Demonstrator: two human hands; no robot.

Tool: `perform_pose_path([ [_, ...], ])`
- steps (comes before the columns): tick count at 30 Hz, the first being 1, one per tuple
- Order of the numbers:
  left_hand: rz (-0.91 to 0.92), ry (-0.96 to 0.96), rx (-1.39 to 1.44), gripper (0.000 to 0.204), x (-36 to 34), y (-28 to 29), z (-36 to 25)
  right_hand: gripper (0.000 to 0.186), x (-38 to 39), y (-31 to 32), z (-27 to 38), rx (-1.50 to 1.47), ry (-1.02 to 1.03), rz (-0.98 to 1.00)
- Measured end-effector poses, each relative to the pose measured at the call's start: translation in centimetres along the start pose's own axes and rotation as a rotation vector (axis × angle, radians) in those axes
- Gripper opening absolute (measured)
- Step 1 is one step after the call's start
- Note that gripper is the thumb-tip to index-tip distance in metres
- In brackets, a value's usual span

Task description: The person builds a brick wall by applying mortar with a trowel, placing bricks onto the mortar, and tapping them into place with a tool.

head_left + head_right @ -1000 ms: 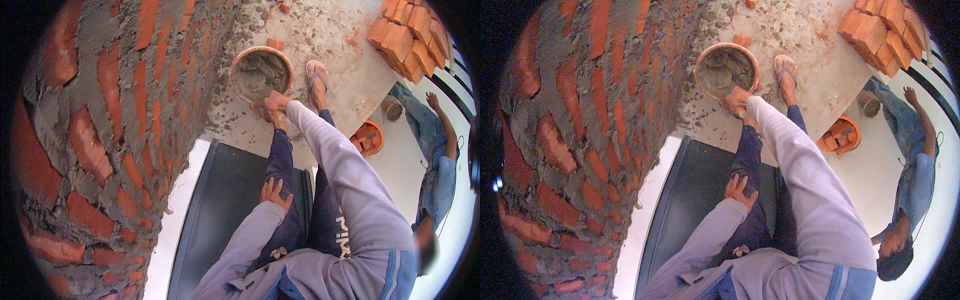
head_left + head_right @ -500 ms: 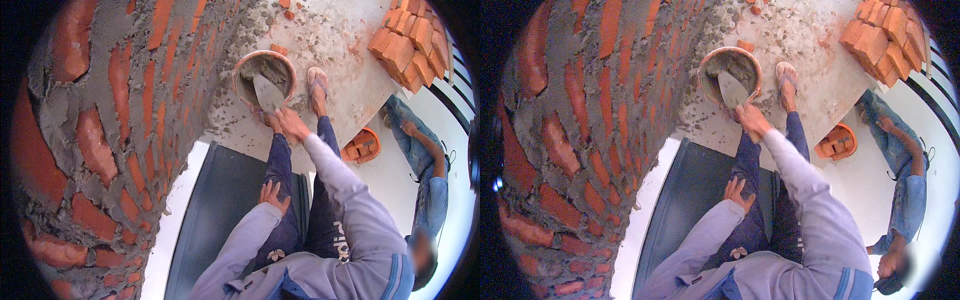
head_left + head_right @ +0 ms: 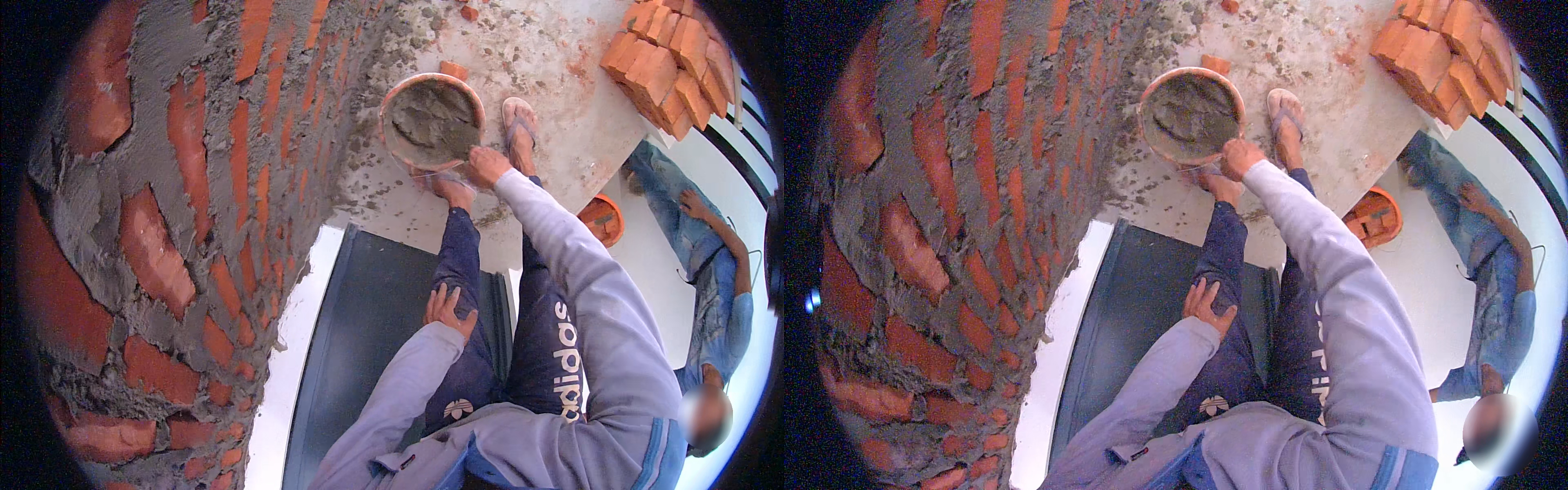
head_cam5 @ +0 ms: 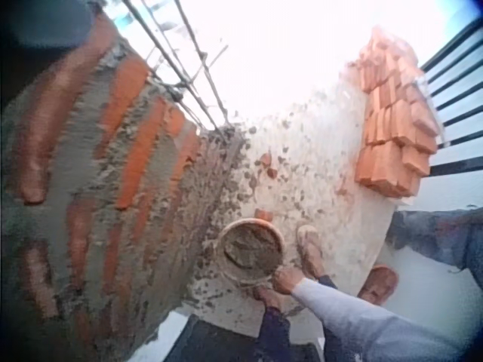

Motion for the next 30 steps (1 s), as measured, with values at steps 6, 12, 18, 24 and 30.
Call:
perform_pose_path([
  [6,0.031,0.016,-0.023,0.071,0.2,-0.1,1.0,0.032,-2.0,-4.4,3.9,-0.293,-0.041,0.04],
  [12,0.108,0.036,0.015,0.072,0.0,0.4,0.2,0.031,-2.0,-6.1,0.7,-0.505,-0.174,-0.227],
  [18,0.033,-0.021,0.027,0.072,0.1,0.5,0.1,0.029,0.1,-5.6,-2.4,-0.653,-0.112,-0.092],
  [24,-0.074,-0.088,0.03,0.071,-0.3,4.1,-1.0,0.027,5.9,6.5,-1.0,-0.685,0.133,-0.064],
  [30,0.05,-0.243,-0.194,0.069,1.2,4.3,0.5,0.02,23.3,26.0,7.8,-0.589,0.269,0.1],
])
Point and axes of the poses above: each hand's wrist, its own x-axis away from the middle knuckle, its own y-axis out of the back of the hand, z = x × y, the point moved 8 cm from there along -x, towards the middle knuckle, and after that the axes turned 9 degrees about -z, right-handed, at the moved point
